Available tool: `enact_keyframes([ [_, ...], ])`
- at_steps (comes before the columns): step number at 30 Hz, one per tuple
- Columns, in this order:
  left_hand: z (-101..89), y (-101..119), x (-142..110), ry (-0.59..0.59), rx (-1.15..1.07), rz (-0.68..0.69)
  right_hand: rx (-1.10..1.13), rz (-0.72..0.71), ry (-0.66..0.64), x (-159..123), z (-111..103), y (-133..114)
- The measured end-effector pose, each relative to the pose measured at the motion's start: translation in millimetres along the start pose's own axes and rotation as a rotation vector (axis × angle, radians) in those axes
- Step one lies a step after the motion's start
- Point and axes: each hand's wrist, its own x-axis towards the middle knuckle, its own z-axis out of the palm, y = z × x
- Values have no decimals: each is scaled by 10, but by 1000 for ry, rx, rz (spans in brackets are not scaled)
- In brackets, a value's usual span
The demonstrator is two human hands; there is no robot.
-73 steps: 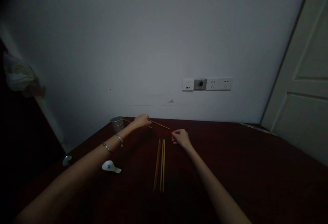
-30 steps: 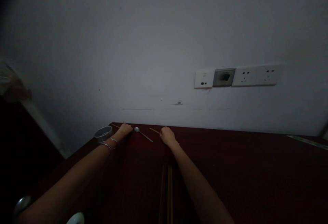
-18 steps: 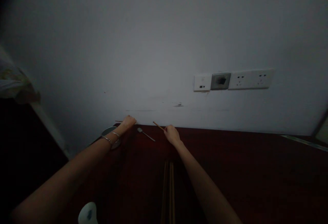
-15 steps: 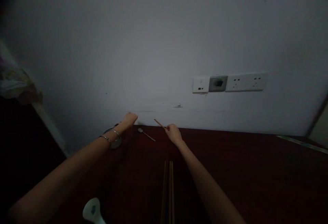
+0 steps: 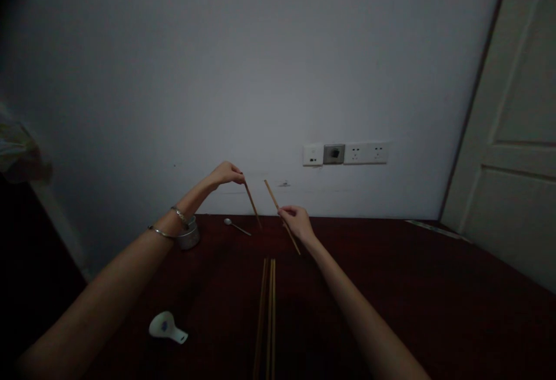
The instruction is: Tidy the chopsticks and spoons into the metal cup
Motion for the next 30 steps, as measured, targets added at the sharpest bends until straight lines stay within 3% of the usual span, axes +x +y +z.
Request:
enact_keyframes([
  [5, 349, 282, -338, -293, -497, 103, 248, 99, 35, -446, -140, -99],
  [10, 846, 344, -633, -426, -778, 104, 450, 253, -13, -902, -183, -62],
  [15, 1229, 265, -841, -431, -979, 43, 616, 375, -82, -1236, -139, 25],
  [21, 1547, 146, -932, -339, -1074, -82, 597, 411, -80, -1357, -123, 117],
  [30, 1693, 87, -846, -334, -1083, -173, 561, 420, -90, -1372, -129, 158],
])
